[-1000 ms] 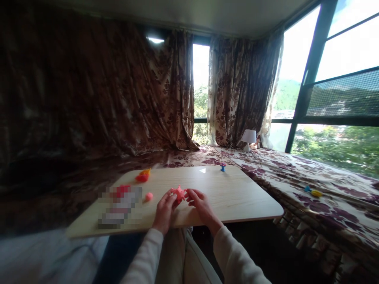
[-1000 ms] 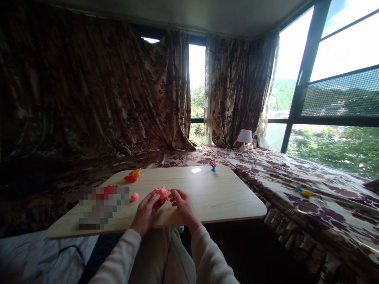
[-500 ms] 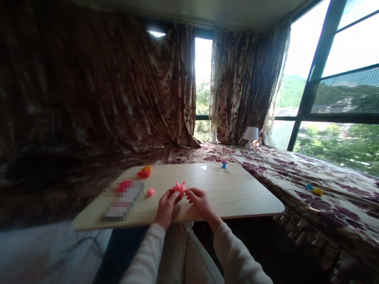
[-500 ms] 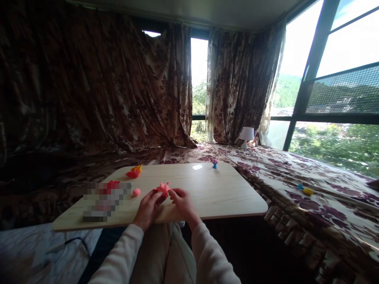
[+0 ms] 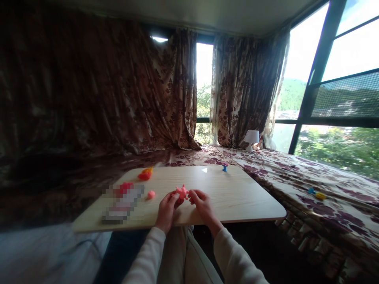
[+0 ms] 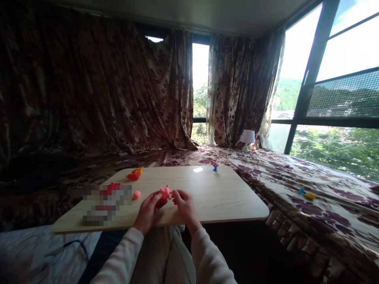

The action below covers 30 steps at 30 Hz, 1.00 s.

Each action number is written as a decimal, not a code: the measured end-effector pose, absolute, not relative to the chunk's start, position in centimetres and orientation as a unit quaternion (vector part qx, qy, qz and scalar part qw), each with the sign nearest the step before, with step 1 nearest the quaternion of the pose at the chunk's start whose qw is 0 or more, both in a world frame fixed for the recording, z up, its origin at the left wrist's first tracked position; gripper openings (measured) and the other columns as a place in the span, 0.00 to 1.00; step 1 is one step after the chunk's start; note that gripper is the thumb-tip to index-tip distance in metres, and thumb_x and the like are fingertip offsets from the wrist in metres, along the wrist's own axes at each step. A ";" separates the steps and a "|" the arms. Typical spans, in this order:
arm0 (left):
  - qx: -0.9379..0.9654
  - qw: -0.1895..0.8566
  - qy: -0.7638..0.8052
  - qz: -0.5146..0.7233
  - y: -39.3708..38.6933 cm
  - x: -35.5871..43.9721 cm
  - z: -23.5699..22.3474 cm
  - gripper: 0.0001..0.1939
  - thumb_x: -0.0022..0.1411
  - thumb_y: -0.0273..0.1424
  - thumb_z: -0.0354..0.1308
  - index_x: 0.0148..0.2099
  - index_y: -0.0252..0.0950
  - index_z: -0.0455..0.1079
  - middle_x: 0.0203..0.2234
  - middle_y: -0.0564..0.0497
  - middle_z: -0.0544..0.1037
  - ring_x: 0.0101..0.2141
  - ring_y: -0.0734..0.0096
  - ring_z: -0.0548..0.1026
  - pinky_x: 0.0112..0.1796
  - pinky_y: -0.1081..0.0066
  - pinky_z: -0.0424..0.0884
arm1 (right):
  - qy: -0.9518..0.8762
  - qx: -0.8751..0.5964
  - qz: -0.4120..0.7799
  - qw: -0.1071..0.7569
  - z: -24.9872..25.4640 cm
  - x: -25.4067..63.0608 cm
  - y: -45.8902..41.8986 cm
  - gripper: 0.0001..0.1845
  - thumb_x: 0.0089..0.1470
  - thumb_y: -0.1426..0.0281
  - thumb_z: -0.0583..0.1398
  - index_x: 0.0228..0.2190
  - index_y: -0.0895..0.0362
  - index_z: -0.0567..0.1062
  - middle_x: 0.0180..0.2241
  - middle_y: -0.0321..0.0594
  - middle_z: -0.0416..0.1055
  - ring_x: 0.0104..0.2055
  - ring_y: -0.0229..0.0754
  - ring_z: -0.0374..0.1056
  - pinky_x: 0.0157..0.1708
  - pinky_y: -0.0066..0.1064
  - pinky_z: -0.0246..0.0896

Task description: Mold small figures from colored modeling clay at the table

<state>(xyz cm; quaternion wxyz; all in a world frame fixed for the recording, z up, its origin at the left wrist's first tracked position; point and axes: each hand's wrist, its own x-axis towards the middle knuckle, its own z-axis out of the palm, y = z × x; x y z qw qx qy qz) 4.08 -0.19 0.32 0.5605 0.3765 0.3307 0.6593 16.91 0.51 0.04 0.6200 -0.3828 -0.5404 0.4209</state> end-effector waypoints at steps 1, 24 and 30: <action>0.367 0.562 0.327 0.665 -0.2 4.1 0.4 0.15 0.42 0.34 0.64 0.33 0.33 0.71 0.26 0.53 0.78 0.28 0.73 0.74 0.37 0.69 0.69 | -0.536 -0.382 0.425 0.622 0.1 16.9 0.5 0.18 0.46 0.56 0.59 0.26 0.59 0.77 0.22 0.38 0.70 0.23 0.35 0.62 0.24 0.28 0.58; 0.417 0.556 0.309 0.650 0.1 4.1 -0.2 0.15 0.48 0.37 0.62 0.36 0.31 0.72 0.33 0.46 0.80 0.32 0.69 0.75 0.39 0.68 0.69 | -0.577 -0.362 0.429 0.594 -0.5 16.9 0.7 0.12 0.42 0.61 0.63 0.25 0.58 0.77 0.22 0.36 0.71 0.25 0.36 0.62 0.26 0.28 0.57; 0.390 0.553 0.315 0.665 0.3 4.1 -0.5 0.16 0.47 0.36 0.64 0.36 0.34 0.68 0.26 0.52 0.79 0.26 0.75 0.74 0.34 0.71 0.69 | -0.556 -0.369 0.443 0.598 -0.1 17.1 0.7 0.18 0.47 0.58 0.59 0.34 0.58 0.77 0.29 0.40 0.73 0.28 0.38 0.65 0.27 0.29 0.59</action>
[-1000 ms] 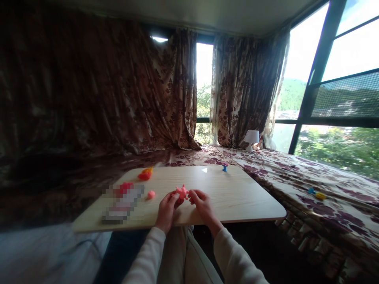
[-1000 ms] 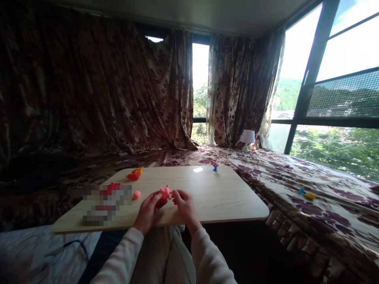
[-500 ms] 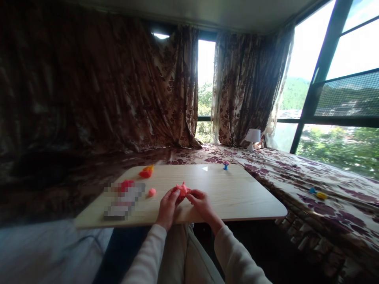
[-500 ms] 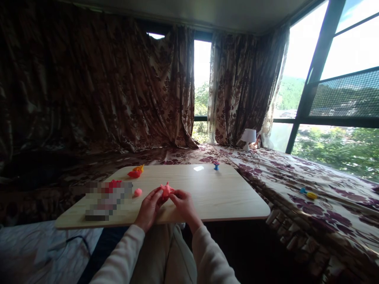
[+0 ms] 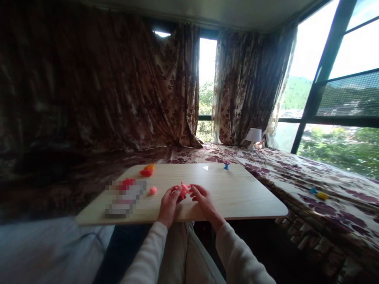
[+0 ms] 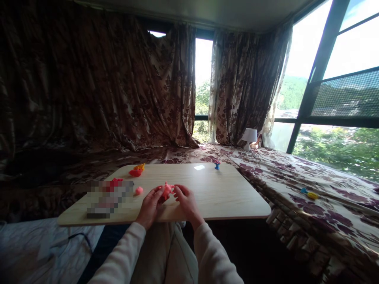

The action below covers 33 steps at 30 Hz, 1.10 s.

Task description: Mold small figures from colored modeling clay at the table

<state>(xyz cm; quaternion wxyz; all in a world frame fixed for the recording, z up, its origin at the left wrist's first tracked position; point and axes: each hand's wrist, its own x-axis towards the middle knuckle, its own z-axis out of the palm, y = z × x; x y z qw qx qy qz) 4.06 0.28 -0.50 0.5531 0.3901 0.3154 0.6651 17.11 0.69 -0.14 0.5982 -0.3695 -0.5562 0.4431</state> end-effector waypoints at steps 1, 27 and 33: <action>0.396 0.551 0.318 0.662 0.3 4.1 -0.5 0.16 0.47 0.36 0.64 0.38 0.34 0.67 0.26 0.52 0.79 0.26 0.75 0.74 0.34 0.71 0.69 | -0.554 -0.369 0.446 0.598 -0.2 17.1 0.7 0.18 0.48 0.57 0.58 0.33 0.59 0.76 0.28 0.40 0.72 0.28 0.38 0.65 0.27 0.29 0.59; 0.414 0.509 0.335 0.676 0.4 4.2 -0.9 0.16 0.47 0.34 0.65 0.38 0.34 0.70 0.31 0.50 0.80 0.34 0.70 0.76 0.42 0.67 0.68 | -0.605 -0.362 0.440 0.557 0.3 17.0 0.4 0.21 0.50 0.54 0.56 0.28 0.59 0.77 0.25 0.39 0.72 0.29 0.39 0.65 0.28 0.28 0.59; 0.443 0.500 0.342 0.661 0.3 4.2 -1.0 0.15 0.47 0.36 0.64 0.38 0.33 0.72 0.32 0.49 0.80 0.35 0.68 0.76 0.42 0.68 0.69 | -0.591 -0.364 0.432 0.576 0.0 16.9 0.4 0.18 0.49 0.57 0.57 0.27 0.60 0.77 0.23 0.38 0.71 0.26 0.37 0.64 0.26 0.28 0.59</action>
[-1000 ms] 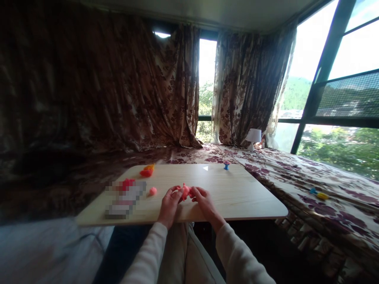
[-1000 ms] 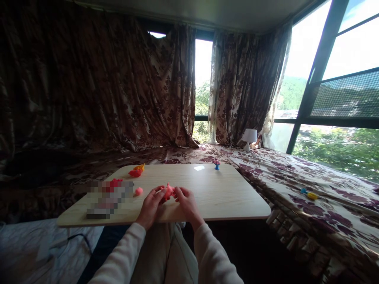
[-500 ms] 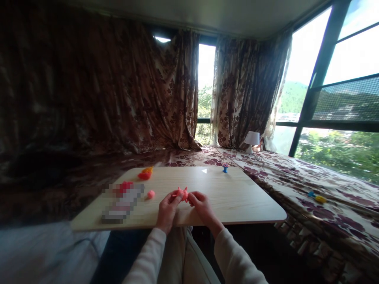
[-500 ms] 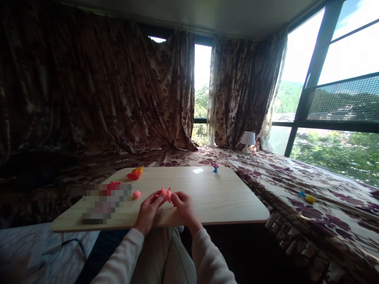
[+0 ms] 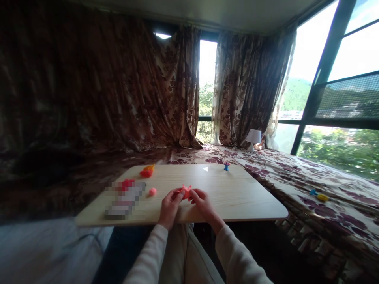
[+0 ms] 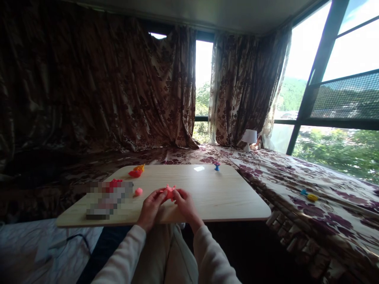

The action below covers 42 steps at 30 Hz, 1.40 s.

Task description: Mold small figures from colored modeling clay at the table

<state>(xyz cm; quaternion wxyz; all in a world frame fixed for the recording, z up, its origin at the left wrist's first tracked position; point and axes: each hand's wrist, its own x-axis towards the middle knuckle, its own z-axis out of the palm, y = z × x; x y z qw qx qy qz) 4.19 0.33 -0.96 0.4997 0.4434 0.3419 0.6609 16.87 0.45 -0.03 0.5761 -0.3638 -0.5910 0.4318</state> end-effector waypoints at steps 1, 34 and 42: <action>0.442 0.508 0.335 0.659 0.3 4.2 -0.9 0.16 0.47 0.36 0.64 0.38 0.33 0.72 0.33 0.48 0.79 0.36 0.68 0.76 0.42 0.67 0.69 | -0.585 -0.367 0.432 0.580 0.0 16.9 0.4 0.18 0.49 0.57 0.57 0.27 0.60 0.76 0.23 0.38 0.70 0.27 0.37 0.64 0.26 0.28 0.59; 0.328 0.517 0.347 0.710 1.0 4.4 -1.1 0.14 0.37 0.35 0.68 0.27 0.33 0.73 0.22 0.53 0.77 0.27 0.74 0.74 0.36 0.71 0.68 | -0.618 -0.359 0.423 0.557 0.1 17.0 0.0 0.18 0.48 0.56 0.59 0.29 0.59 0.77 0.24 0.36 0.71 0.27 0.37 0.63 0.28 0.27 0.57; 0.328 0.545 0.315 0.705 0.2 4.0 0.0 0.19 0.43 0.39 0.65 0.37 0.33 0.73 0.23 0.53 0.76 0.27 0.76 0.73 0.36 0.70 0.69 | -0.574 -0.363 0.451 0.579 0.0 17.2 0.2 0.20 0.47 0.54 0.58 0.24 0.60 0.75 0.21 0.36 0.68 0.24 0.35 0.61 0.26 0.27 0.57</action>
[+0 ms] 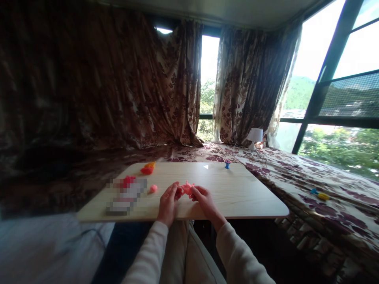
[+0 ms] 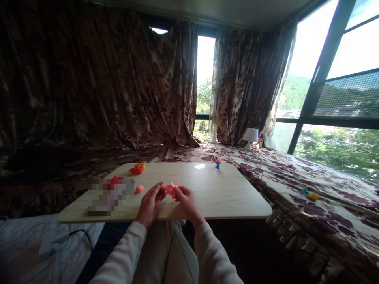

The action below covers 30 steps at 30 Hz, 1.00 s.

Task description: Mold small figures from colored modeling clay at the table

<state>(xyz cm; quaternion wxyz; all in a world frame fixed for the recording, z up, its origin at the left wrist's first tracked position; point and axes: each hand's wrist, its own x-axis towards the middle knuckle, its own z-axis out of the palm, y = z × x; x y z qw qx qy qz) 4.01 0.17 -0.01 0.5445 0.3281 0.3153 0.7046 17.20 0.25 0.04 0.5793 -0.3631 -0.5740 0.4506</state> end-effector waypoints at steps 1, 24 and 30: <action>0.335 0.545 0.311 0.702 0.1 4.0 -0.1 0.20 0.43 0.37 0.66 0.39 0.34 0.72 0.25 0.53 0.77 0.28 0.75 0.74 0.36 0.70 0.69 | -0.572 -0.364 0.451 0.581 0.0 17.2 0.3 0.20 0.47 0.54 0.58 0.24 0.60 0.75 0.20 0.36 0.68 0.23 0.35 0.61 0.26 0.27 0.56; 0.433 0.421 0.402 0.688 0.4 3.6 -1.5 0.17 0.45 0.36 0.64 0.39 0.35 0.75 0.30 0.50 0.79 0.32 0.70 0.75 0.39 0.70 0.69 | -0.513 -0.362 0.508 0.589 0.2 17.3 0.5 0.20 0.43 0.54 0.61 0.21 0.60 0.75 0.18 0.34 0.64 0.20 0.32 0.58 0.22 0.26 0.55; 0.427 0.423 0.418 0.681 0.5 3.7 -1.4 0.14 0.45 0.36 0.64 0.35 0.34 0.75 0.25 0.50 0.79 0.29 0.70 0.75 0.36 0.70 0.69 | -0.505 -0.363 0.517 0.588 0.3 17.4 0.3 0.20 0.43 0.54 0.62 0.21 0.61 0.75 0.18 0.34 0.64 0.20 0.32 0.57 0.22 0.26 0.56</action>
